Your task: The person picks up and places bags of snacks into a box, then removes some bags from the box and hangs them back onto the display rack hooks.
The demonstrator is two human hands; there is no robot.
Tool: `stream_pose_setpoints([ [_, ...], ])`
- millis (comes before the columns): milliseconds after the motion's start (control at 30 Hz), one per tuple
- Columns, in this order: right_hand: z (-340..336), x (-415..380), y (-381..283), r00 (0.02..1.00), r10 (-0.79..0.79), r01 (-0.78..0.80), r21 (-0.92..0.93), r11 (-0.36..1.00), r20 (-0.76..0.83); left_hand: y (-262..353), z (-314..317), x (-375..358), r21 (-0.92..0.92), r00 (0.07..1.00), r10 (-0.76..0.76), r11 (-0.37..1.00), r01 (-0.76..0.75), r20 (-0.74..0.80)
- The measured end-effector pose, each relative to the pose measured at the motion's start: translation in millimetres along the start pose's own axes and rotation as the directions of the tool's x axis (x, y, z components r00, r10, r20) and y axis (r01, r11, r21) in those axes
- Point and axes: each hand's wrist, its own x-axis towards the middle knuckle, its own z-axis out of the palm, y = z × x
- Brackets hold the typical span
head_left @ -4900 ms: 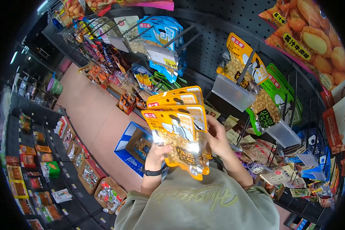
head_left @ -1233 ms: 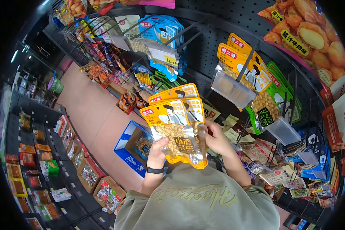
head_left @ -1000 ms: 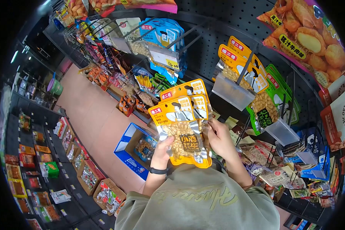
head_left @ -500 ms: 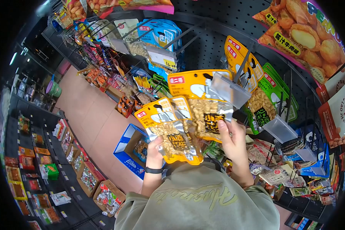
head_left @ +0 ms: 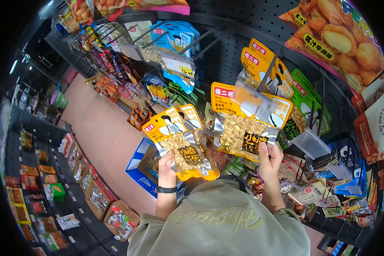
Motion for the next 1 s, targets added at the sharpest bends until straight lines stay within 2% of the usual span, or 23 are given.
stream_pose_setpoints([
  [233,0,-7,6,0.999,-0.032,0.034,0.045,0.998,-0.034,-3,0,2,-0.005,1.0,0.01,1.0,-0.01,0.018],
  [333,5,-8,-1,0.998,0.038,-0.03,0.137,0.99,-0.054,-2,1,2,-0.014,0.999,0.007,1.0,-0.007,0.039],
  [400,8,-7,-5,0.998,0.027,-0.02,0.12,0.993,-0.056,-3,5,2,-0.028,0.997,0.037,0.999,-0.035,0.068],
  [500,8,-5,-4,0.999,0.008,-0.004,0.083,0.997,-0.052,-1,6,0,-0.043,1.0,-0.007,0.999,0.008,0.014],
  [633,3,-6,1,0.998,-0.052,0.052,0.009,0.999,-0.03,-2,6,1,-0.047,0.999,-0.006,0.999,0.008,0.036],
  [733,6,-3,-5,0.998,0.029,-0.027,0.041,0.999,-0.062,-2,9,1,-0.043,1.0,-0.011,0.999,0.013,0.029],
  [833,6,3,2,0.994,0.022,-0.019,0.032,0.999,-0.105,-3,8,1,-0.031,1.0,-0.009,0.999,0.01,0.025],
  [1000,9,19,9,0.98,0.103,-0.089,0.087,0.992,-0.168,-2,9,0,0.034,1.0,0.016,0.999,-0.016,0.007],
])
